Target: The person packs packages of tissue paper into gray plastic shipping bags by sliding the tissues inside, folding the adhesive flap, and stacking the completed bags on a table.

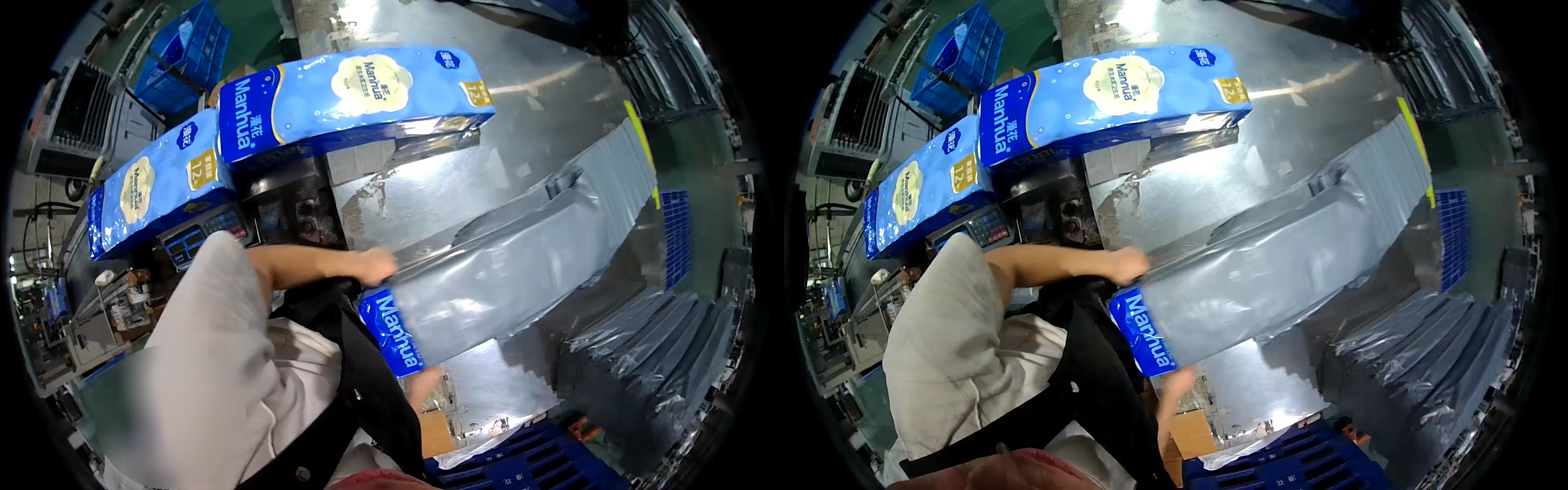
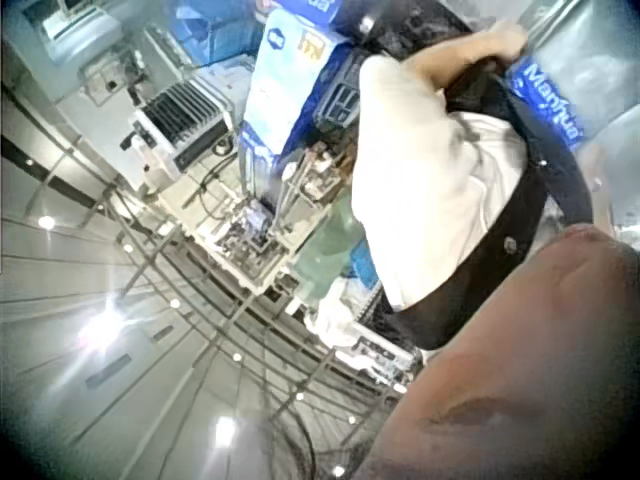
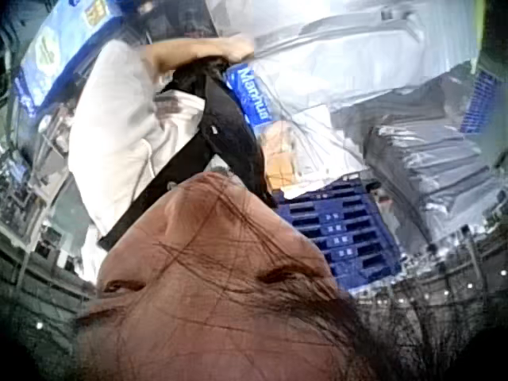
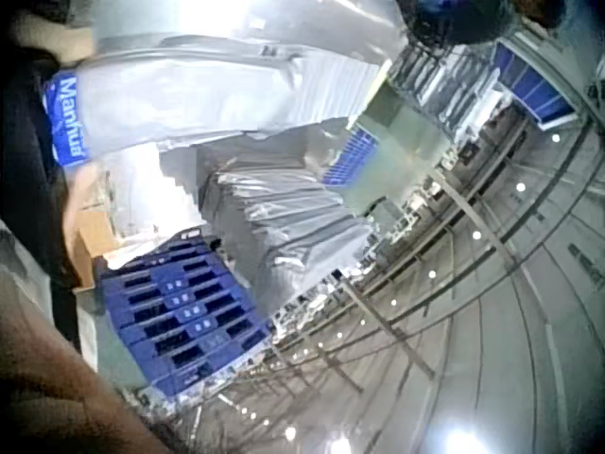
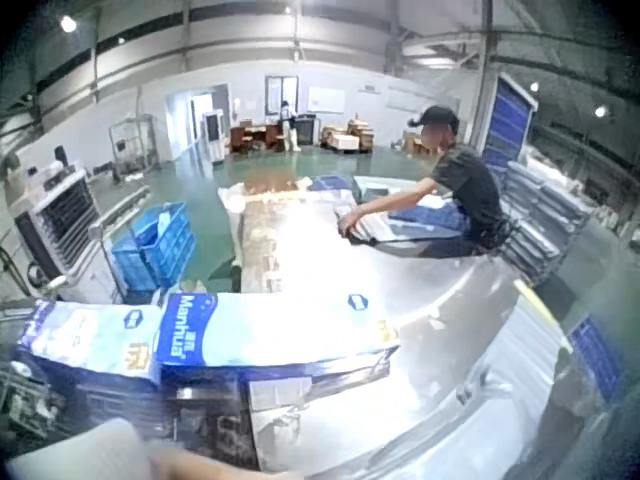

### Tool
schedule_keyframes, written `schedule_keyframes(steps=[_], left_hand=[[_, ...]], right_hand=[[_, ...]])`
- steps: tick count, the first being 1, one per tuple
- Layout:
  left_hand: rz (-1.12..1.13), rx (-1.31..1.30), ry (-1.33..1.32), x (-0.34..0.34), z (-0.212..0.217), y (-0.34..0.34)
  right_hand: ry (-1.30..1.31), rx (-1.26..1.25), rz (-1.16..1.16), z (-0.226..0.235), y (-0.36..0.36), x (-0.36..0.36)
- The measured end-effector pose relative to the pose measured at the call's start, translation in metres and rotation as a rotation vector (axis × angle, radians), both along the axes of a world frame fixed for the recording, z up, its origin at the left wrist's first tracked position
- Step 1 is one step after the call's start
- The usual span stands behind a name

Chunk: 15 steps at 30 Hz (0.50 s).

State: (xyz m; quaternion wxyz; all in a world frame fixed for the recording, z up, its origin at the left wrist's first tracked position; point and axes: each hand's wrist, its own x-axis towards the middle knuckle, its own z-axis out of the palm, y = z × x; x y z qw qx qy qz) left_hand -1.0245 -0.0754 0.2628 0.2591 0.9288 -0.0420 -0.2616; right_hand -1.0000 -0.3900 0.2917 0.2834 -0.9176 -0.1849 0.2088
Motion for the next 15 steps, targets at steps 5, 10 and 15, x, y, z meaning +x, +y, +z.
schedule_keyframes(steps=[5, 10, 15], left_hand=[[0.352, -0.249, 0.301, -0.043, 0.035, -0.024], [0.555, -0.440, -0.002, 0.002, 0.054, -0.037], [0.425, -0.225, -0.107, -0.017, 0.012, 0.001]], right_hand=[[0.132, -0.083, -0.017, -0.037, -0.024, -0.033], [0.006, 0.065, -0.219, 0.017, 0.010, 0.012], [-0.088, -0.187, -0.316, -0.029, -0.048, 0.003]])
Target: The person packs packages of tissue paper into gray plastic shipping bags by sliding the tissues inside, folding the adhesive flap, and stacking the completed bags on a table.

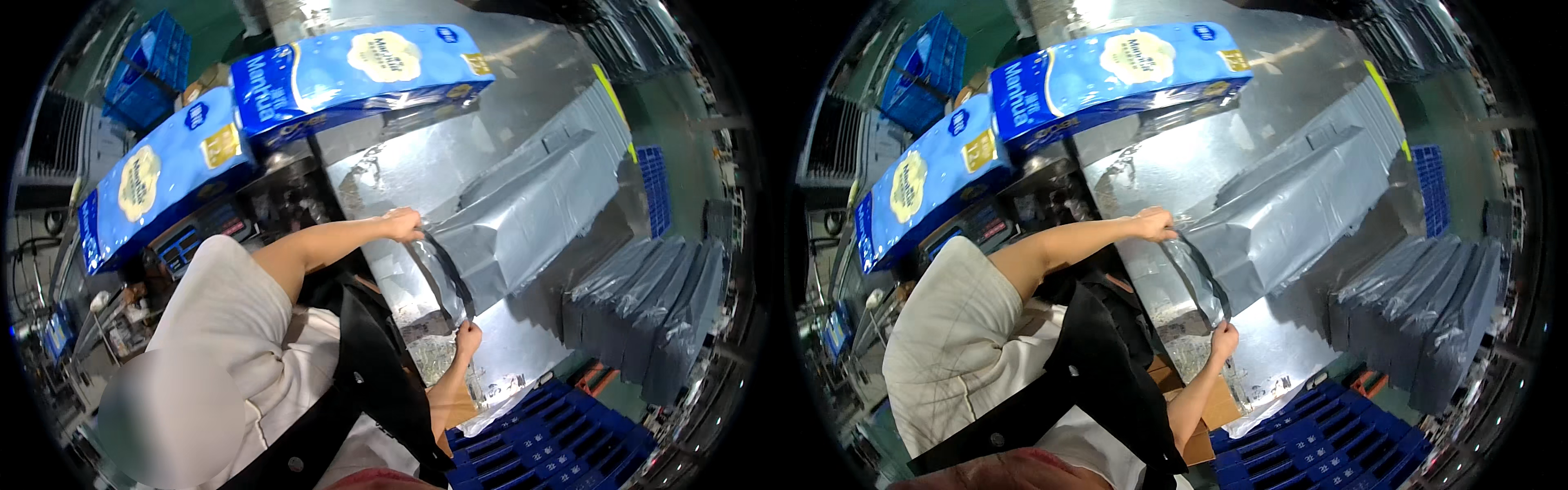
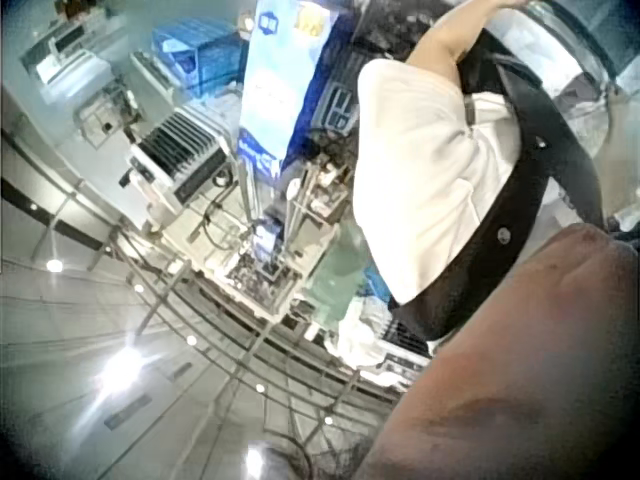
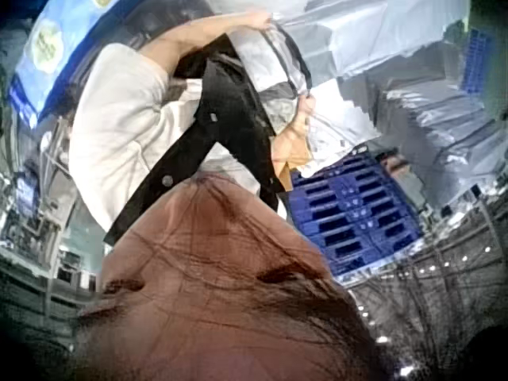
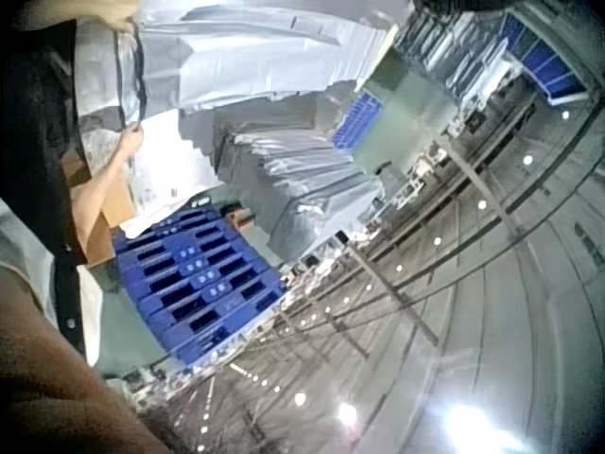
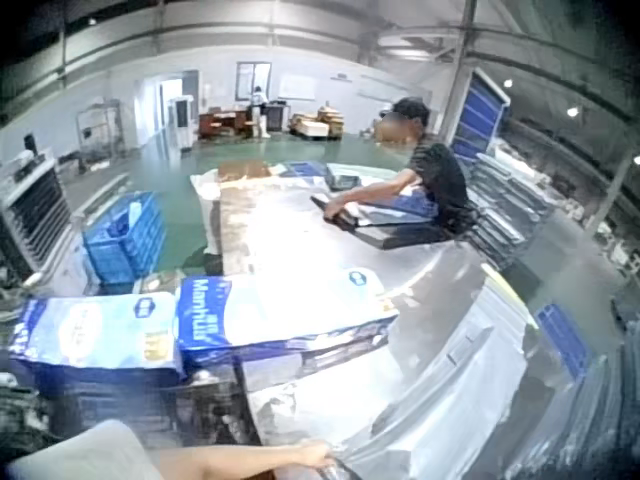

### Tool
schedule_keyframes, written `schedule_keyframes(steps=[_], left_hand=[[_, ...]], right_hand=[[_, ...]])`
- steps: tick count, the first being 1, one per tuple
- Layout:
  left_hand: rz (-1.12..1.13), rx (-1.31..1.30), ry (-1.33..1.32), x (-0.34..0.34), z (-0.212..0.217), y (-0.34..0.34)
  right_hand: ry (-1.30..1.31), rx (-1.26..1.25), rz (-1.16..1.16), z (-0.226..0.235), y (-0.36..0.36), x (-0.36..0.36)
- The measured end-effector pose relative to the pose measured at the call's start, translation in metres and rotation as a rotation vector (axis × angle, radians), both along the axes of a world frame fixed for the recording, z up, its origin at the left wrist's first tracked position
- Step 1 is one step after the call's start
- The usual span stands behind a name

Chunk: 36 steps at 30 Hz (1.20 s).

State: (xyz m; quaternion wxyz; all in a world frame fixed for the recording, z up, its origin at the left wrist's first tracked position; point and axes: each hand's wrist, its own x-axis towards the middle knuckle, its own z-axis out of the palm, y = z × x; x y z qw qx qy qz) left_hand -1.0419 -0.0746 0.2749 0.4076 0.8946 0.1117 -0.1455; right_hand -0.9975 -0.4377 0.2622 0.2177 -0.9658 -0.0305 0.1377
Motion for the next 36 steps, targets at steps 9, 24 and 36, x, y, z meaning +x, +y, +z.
schedule_keyframes(steps=[9, 24, 36], left_hand=[[0.237, -0.396, 0.139, -0.036, -0.008, -0.006], [0.050, -0.023, 0.066, -0.005, 0.005, 0.002], [0.037, 0.092, 0.044, 0.000, -0.001, 0.011]], right_hand=[[-0.166, -0.291, 0.427, -0.005, 0.135, -0.009], [-0.217, 0.155, 0.297, -0.004, 0.176, -0.053], [-0.082, 0.269, 0.439, 0.010, 0.064, -0.141]])
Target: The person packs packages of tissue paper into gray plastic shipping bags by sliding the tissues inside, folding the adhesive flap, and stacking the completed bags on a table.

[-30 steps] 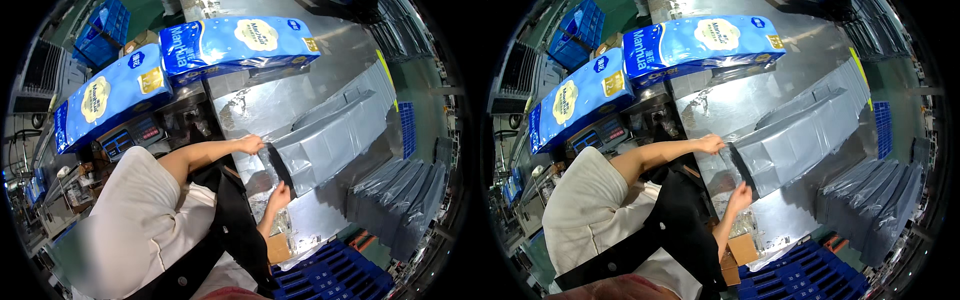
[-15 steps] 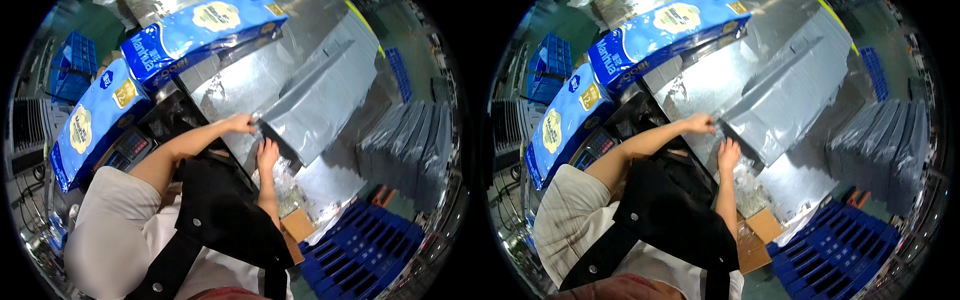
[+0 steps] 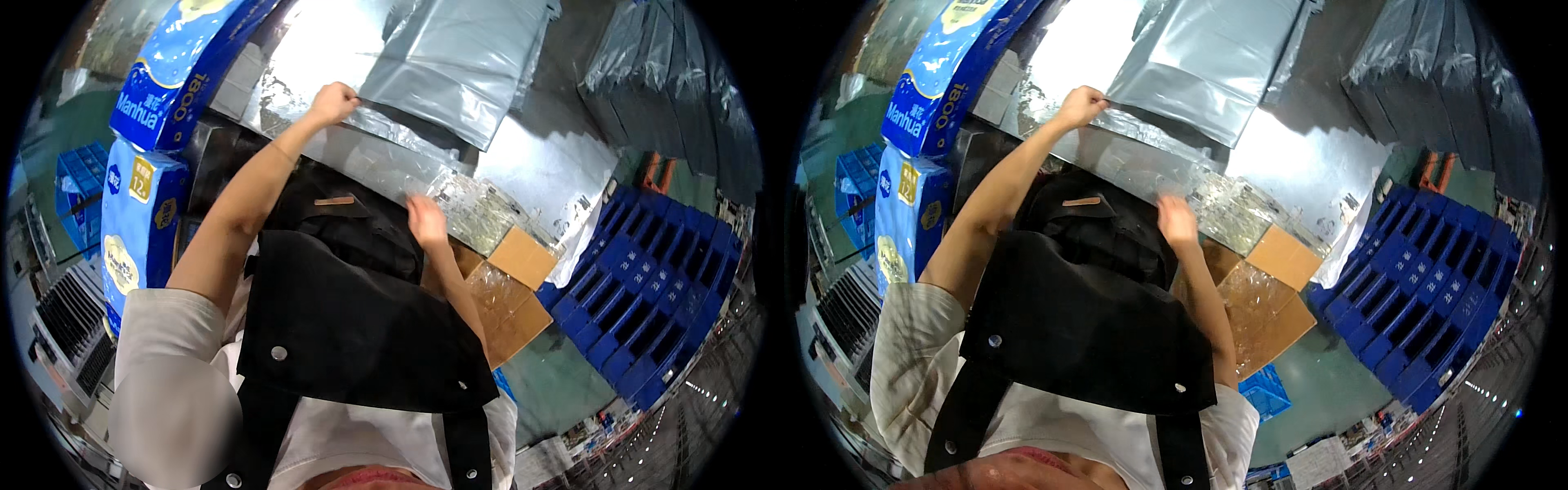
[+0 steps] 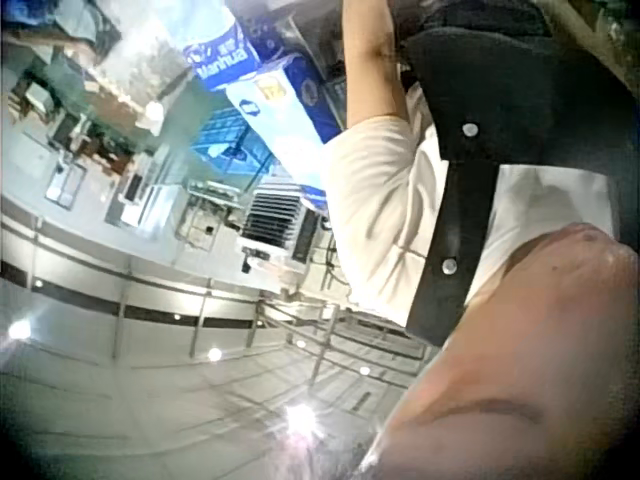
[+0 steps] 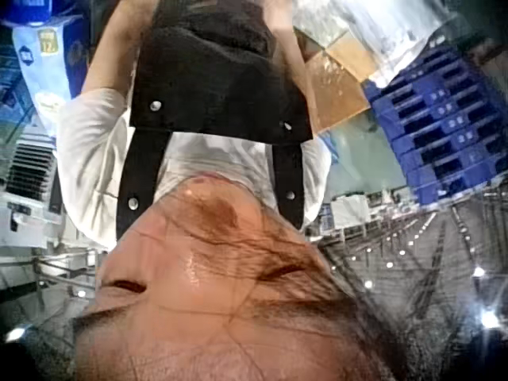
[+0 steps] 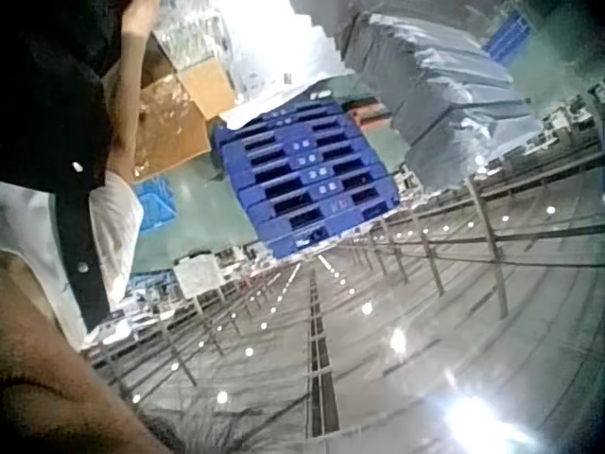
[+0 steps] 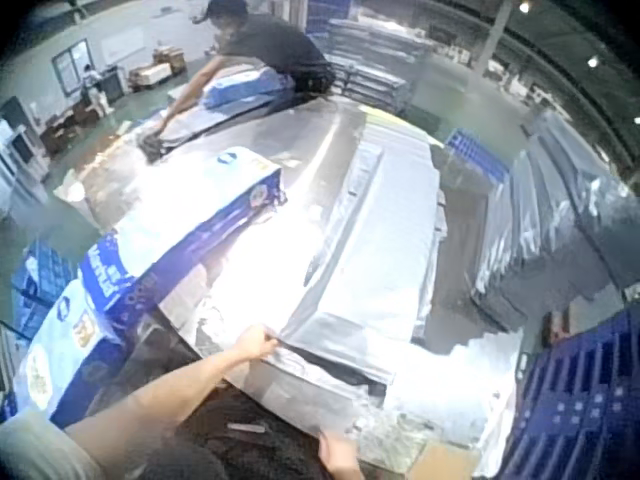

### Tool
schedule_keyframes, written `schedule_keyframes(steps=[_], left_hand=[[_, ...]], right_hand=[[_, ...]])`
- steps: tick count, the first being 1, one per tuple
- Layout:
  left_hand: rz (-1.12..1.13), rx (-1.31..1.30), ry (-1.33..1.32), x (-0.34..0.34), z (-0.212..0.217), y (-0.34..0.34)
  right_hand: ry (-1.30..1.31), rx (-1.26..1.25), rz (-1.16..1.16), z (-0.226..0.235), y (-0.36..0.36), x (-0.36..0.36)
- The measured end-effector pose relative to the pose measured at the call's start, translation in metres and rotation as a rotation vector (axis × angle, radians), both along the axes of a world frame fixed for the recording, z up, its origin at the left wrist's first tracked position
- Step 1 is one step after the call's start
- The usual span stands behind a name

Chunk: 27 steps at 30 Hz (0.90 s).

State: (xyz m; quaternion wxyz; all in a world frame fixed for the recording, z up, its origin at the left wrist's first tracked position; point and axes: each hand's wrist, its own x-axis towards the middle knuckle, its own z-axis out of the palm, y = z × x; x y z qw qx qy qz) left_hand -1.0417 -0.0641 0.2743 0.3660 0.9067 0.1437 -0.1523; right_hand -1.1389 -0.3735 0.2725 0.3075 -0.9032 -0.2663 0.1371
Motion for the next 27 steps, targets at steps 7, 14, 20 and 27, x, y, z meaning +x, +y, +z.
schedule_keyframes(steps=[7, 14, 20, 27], left_hand=[[0.147, -0.414, -0.026, -0.053, -0.010, 0.042], [-0.824, 0.757, -0.540, 0.011, 0.073, -0.003], [-1.258, 0.593, -0.621, 0.024, 0.035, 0.003], [-0.590, -0.071, -0.100, 0.055, 0.049, 0.024]], right_hand=[[0.928, -1.098, -0.170, 0.068, -0.221, -0.167], [-0.254, -0.231, -0.174, 0.085, -0.061, 0.095], [-0.298, -0.630, 0.541, 0.051, -0.043, 0.154], [-0.197, -0.255, 0.014, 0.072, -0.067, 0.202]])
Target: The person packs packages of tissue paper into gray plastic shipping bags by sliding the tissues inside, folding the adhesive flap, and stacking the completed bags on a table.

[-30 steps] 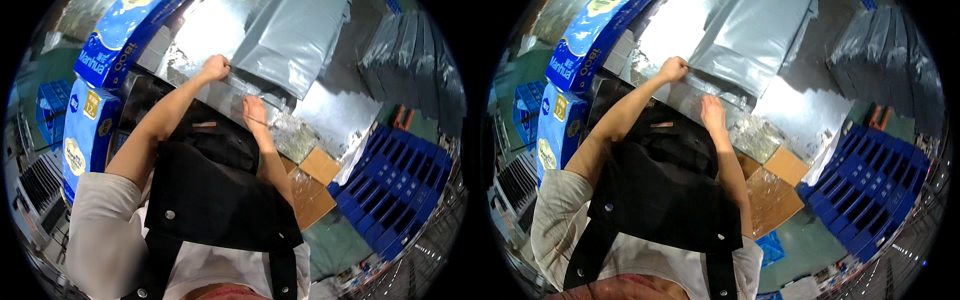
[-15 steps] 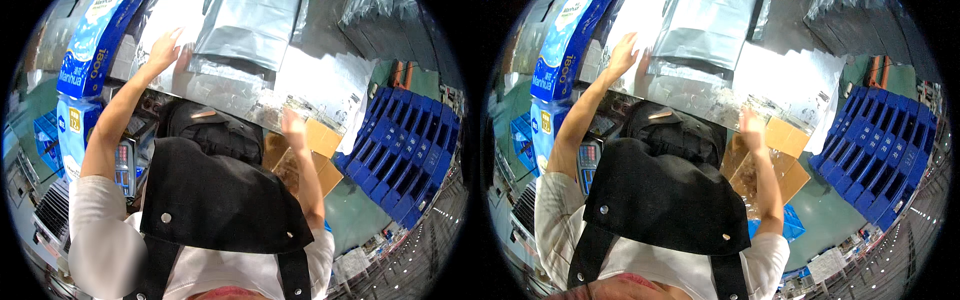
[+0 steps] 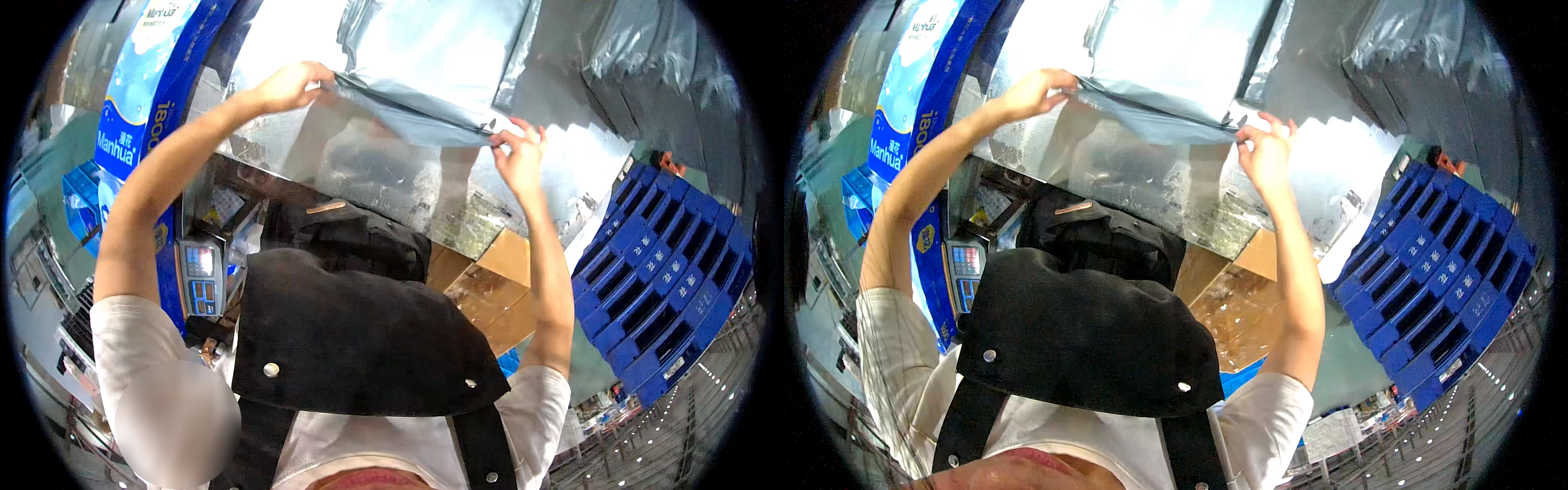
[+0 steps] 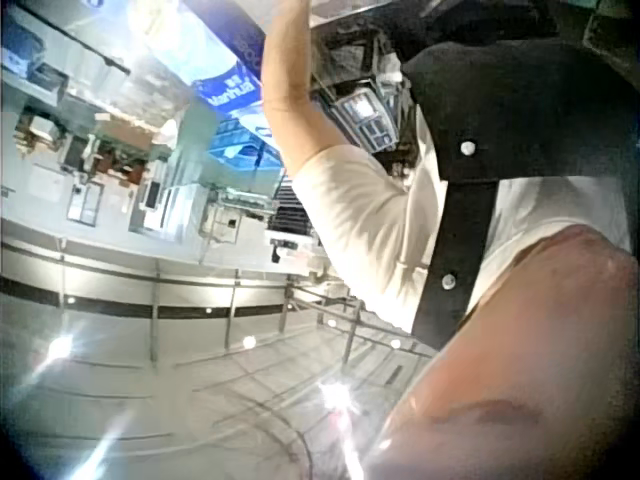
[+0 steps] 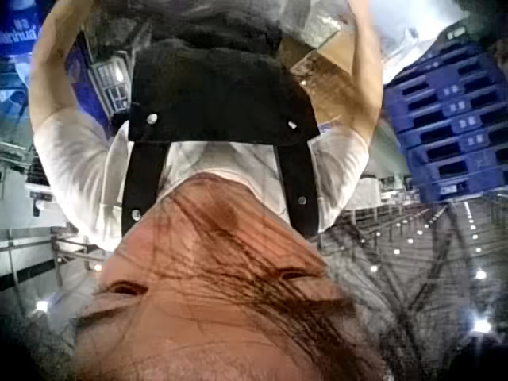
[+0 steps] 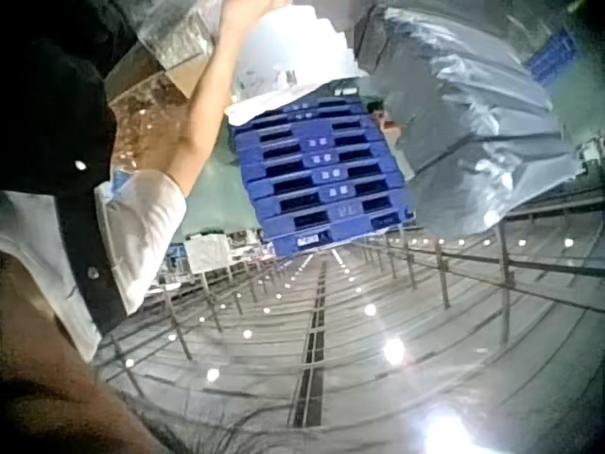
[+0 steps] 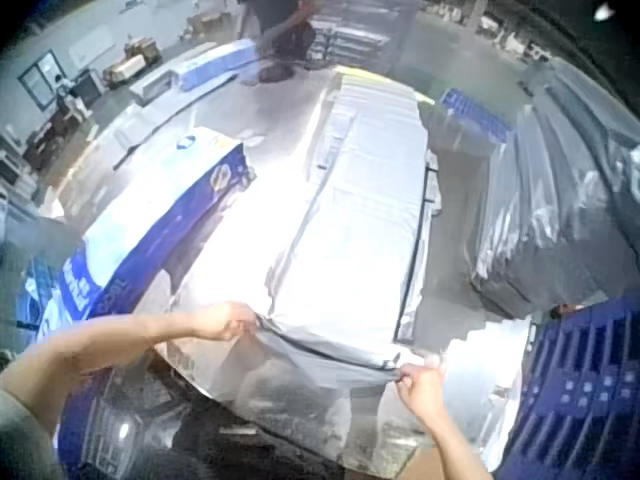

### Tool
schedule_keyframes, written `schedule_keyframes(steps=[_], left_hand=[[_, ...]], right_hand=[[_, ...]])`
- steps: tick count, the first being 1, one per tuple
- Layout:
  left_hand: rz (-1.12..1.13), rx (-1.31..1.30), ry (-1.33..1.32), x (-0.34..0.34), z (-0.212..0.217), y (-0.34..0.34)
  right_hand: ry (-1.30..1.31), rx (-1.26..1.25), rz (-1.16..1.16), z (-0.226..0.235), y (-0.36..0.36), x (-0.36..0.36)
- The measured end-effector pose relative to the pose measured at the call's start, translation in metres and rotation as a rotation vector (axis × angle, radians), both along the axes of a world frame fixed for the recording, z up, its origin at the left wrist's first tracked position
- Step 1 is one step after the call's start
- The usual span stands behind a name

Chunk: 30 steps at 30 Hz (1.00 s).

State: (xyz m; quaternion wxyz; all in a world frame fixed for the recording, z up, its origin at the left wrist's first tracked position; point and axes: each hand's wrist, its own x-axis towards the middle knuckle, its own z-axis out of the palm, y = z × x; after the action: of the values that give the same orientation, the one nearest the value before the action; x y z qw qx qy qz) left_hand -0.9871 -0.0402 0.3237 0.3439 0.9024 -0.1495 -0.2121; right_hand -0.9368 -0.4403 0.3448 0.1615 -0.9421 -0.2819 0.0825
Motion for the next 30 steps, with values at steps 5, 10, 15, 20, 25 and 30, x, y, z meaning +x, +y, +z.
schedule_keyframes(steps=[5, 10, 15, 20, 25, 30], left_hand=[[0.041, -0.076, 0.320, 0.089, -0.026, 0.014], [0.788, -0.308, 0.134, 0.110, -0.082, -0.041], [1.145, -1.009, 0.397, 0.121, -0.052, -0.083], [0.874, -1.112, 0.537, 0.121, 0.069, -0.091], [0.834, -1.364, 0.434, 0.093, 0.158, -0.135], [0.671, -1.427, 0.246, 0.095, 0.257, -0.189]], right_hand=[[0.416, 0.006, -0.218, -0.031, 0.027, 0.086], [0.808, 0.687, -0.563, -0.054, 0.066, 0.080], [0.855, 1.248, -1.071, -0.059, 0.072, 0.085], [1.001, 1.072, -0.694, 0.074, 0.060, 0.098], [0.467, 1.127, -0.220, 0.194, 0.027, 0.078], [0.069, 1.114, -0.152, 0.280, -0.041, 0.040]])
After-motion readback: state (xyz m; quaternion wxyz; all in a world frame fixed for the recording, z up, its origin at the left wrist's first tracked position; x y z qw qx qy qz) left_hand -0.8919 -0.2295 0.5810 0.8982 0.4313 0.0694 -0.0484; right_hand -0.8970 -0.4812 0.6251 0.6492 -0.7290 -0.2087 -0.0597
